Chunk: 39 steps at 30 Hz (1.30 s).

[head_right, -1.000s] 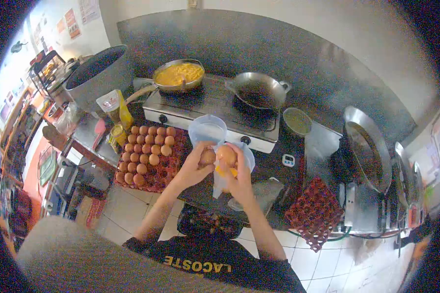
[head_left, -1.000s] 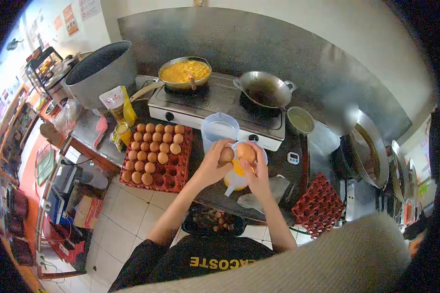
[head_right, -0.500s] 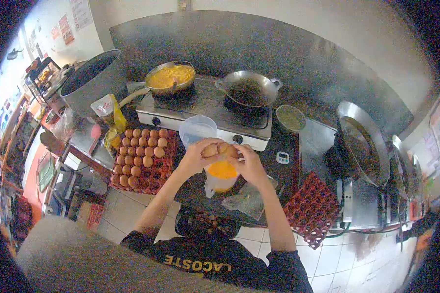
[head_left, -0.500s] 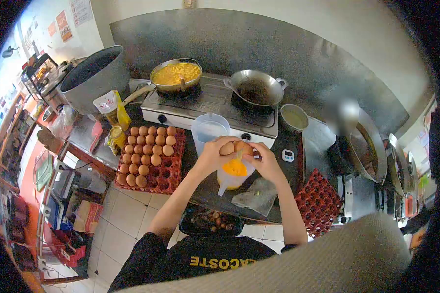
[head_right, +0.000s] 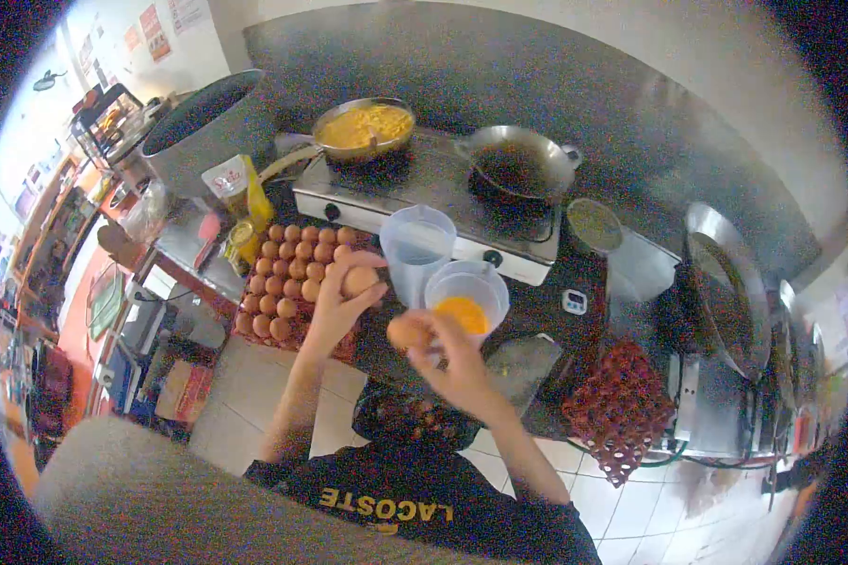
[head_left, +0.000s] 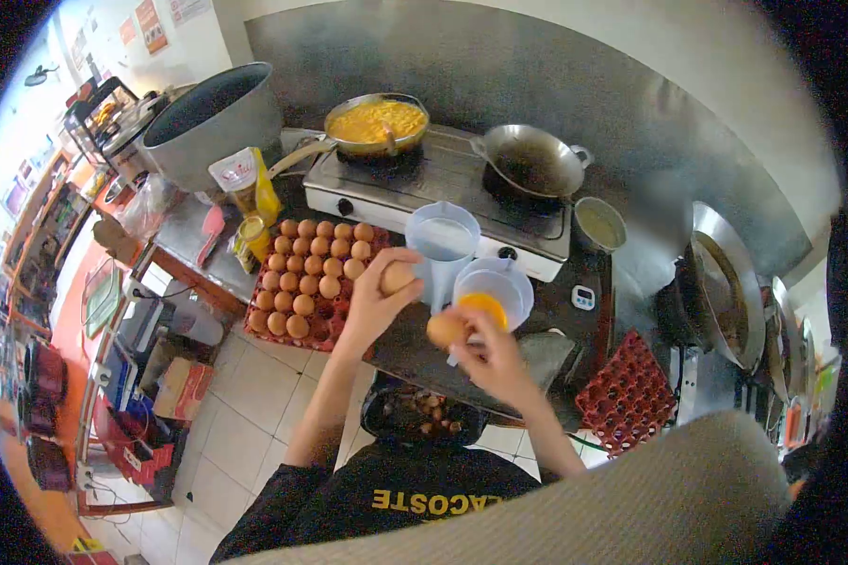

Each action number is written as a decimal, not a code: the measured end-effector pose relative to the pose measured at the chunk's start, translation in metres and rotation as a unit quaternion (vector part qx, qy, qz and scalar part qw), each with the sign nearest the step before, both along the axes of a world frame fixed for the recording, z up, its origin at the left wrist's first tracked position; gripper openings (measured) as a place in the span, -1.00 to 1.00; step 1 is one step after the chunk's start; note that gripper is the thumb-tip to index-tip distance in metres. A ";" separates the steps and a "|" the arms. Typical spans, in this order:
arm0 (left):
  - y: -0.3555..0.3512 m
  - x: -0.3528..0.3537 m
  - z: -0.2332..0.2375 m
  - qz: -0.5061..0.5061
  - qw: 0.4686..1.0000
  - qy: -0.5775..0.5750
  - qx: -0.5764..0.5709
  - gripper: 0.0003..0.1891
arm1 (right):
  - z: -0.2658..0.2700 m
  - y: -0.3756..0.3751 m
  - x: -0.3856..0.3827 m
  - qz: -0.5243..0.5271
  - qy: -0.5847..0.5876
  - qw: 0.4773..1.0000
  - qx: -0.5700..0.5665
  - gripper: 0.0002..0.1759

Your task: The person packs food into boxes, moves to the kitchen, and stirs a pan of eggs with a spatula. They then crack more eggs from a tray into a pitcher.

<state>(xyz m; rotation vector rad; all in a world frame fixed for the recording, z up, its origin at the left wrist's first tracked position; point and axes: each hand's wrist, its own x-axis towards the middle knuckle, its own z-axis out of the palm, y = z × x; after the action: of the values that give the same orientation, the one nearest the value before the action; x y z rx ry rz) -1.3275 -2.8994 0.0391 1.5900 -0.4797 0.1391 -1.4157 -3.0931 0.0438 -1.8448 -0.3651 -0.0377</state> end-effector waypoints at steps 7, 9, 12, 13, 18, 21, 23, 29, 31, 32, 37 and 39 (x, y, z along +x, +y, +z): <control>0.112 -0.039 -0.075 0.178 0.978 -0.020 0.111 -0.68 | -0.143 0.050 -0.035 0.098 0.053 0.974 -0.197 -0.37; 0.123 -0.066 -0.066 0.194 0.969 0.154 -0.010 -0.67 | -0.149 0.064 -0.032 0.060 0.030 0.969 -0.239 -0.38; 0.143 -0.092 -0.074 0.229 0.938 0.252 -0.064 -0.63 | -0.131 0.099 0.003 0.028 -0.028 0.967 -0.252 -0.44; 0.147 -0.099 -0.076 0.237 0.935 0.253 -0.071 -0.61 | -0.126 0.113 0.024 0.013 -0.086 0.972 -0.221 -0.46; 0.169 -0.119 -0.090 0.232 0.941 0.242 -0.052 -0.44 | -0.123 0.175 0.139 -0.097 -0.246 0.905 -0.334 -0.57; 0.178 -0.124 -0.092 0.213 0.946 0.235 -0.068 -0.40 | -0.143 0.179 0.178 -0.049 -0.166 0.913 -0.369 -0.44; 0.181 -0.120 -0.104 0.217 0.949 0.216 -0.079 -0.40 | -0.146 0.175 0.191 -0.054 -0.198 0.927 -0.314 -0.59; 0.154 -0.094 -0.071 0.178 0.969 0.170 -0.004 -0.45 | -0.105 0.140 0.152 0.013 0.346 0.858 0.379 -0.65; 0.134 -0.077 -0.054 0.145 0.980 0.136 0.012 -0.48 | -0.060 0.126 0.114 0.068 0.349 0.828 0.433 -0.58; 0.122 -0.068 -0.048 0.128 0.986 0.105 0.025 -0.49 | -0.040 0.121 0.097 0.070 0.281 0.868 0.403 -0.54; 0.050 -0.030 -0.011 0.032 0.994 0.073 0.071 -0.50 | 0.015 0.078 0.043 -0.115 -0.326 0.936 -0.071 -0.46; 0.021 -0.021 -0.003 -0.018 0.998 0.029 0.043 -0.49 | 0.004 0.054 0.038 -0.126 -0.384 0.904 -0.140 -0.48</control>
<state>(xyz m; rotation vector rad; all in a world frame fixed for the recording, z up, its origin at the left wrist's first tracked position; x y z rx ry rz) -1.3482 -2.8785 0.0357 1.6640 -0.4744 0.0446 -1.3774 -3.0395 0.0481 -2.0943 -0.6966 -0.9575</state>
